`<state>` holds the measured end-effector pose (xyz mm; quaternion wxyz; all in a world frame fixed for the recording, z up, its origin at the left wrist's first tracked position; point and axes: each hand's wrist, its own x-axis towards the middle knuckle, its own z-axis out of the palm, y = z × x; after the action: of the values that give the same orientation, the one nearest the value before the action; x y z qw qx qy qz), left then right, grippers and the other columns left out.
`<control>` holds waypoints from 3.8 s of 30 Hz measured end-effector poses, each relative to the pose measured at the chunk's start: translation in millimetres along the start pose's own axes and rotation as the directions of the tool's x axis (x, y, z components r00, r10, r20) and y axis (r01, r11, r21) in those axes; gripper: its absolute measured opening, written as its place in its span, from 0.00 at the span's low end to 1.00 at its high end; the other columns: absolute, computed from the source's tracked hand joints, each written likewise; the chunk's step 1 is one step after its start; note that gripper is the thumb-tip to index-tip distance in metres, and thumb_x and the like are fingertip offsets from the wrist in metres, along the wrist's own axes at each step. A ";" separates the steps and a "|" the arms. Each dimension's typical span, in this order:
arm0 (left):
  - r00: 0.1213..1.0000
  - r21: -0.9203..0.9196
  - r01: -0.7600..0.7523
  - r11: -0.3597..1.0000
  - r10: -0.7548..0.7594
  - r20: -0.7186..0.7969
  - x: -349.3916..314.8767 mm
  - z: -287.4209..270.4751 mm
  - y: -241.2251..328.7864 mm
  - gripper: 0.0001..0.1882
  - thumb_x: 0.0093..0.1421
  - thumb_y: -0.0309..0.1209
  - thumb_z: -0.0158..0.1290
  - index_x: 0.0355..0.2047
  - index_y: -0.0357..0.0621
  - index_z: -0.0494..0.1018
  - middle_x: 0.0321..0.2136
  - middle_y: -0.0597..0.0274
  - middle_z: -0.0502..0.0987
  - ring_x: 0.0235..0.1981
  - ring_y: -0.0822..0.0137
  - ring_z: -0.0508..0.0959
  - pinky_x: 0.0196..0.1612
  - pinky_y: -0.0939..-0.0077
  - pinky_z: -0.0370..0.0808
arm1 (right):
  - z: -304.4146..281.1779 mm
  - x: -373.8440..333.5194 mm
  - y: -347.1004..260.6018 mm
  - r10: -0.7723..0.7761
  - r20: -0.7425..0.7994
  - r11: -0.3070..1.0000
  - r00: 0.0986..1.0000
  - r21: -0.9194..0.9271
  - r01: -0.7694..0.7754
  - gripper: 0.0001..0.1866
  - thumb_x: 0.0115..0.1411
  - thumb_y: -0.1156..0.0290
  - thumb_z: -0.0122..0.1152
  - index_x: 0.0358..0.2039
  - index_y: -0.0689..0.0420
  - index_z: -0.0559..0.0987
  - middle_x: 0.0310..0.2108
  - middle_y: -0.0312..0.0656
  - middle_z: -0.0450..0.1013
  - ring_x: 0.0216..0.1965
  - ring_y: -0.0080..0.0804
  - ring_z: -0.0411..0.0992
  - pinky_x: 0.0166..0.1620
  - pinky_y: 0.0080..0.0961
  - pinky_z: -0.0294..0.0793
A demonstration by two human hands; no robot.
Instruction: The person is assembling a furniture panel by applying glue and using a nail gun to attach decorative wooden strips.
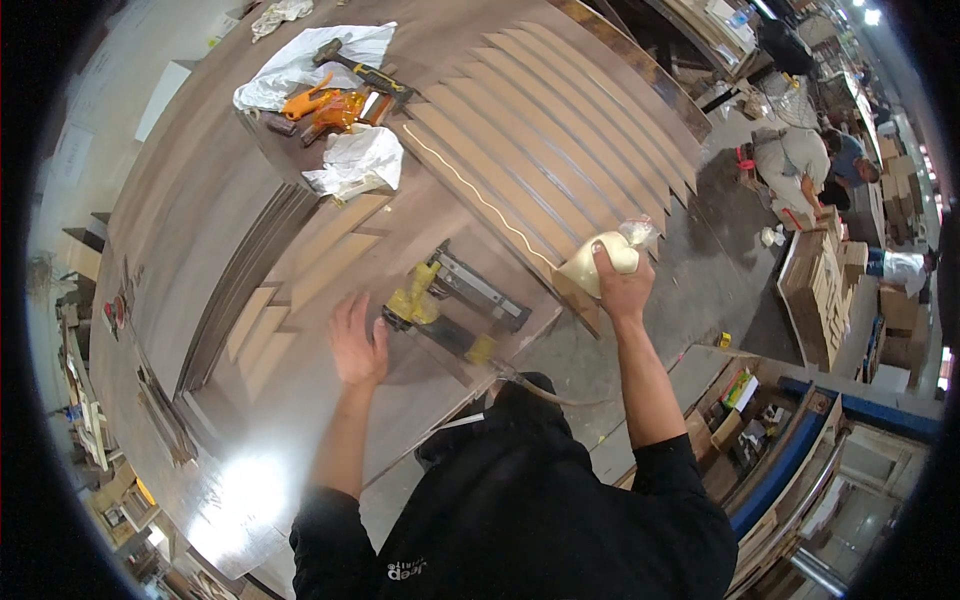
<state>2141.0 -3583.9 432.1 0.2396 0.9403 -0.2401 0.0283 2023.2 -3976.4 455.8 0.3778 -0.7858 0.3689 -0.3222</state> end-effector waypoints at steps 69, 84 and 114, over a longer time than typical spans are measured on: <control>0.998 -0.001 0.054 0.999 -0.054 0.014 7.2 -9.1 -2.7 0.25 0.58 0.36 0.55 0.56 0.44 0.72 0.56 0.51 0.69 0.59 0.46 0.67 0.64 0.44 0.61 | 285.0 146.9 -128.9 -0.059 0.129 0.994 0.990 0.097 0.046 0.24 0.52 0.55 0.74 0.39 0.64 0.83 0.34 0.51 0.81 0.38 0.44 0.81 0.44 0.37 0.77; 0.999 -0.013 0.044 0.999 -0.044 0.000 6.8 -9.6 -0.2 0.25 0.56 0.35 0.56 0.55 0.43 0.72 0.57 0.52 0.69 0.60 0.46 0.67 0.63 0.46 0.62 | 210.2 123.4 -101.5 -0.001 0.141 0.989 0.990 0.143 -0.019 0.21 0.54 0.59 0.73 0.37 0.66 0.83 0.34 0.51 0.81 0.35 0.42 0.81 0.42 0.36 0.77; 0.998 0.042 0.035 0.998 -0.038 0.050 -2.0 3.6 -1.4 0.25 0.65 0.35 0.49 0.62 0.45 0.67 0.61 0.51 0.66 0.63 0.47 0.64 0.66 0.51 0.58 | -46.7 2.2 18.0 0.033 -0.036 0.999 0.999 0.033 -0.032 0.11 0.58 0.67 0.71 0.35 0.63 0.84 0.28 0.38 0.80 0.30 0.23 0.76 0.37 0.25 0.75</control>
<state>2139.7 -3583.6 428.0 0.2144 0.9497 -0.2283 0.0048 1981.6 -4002.8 465.0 0.3890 -0.7674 0.3832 -0.3361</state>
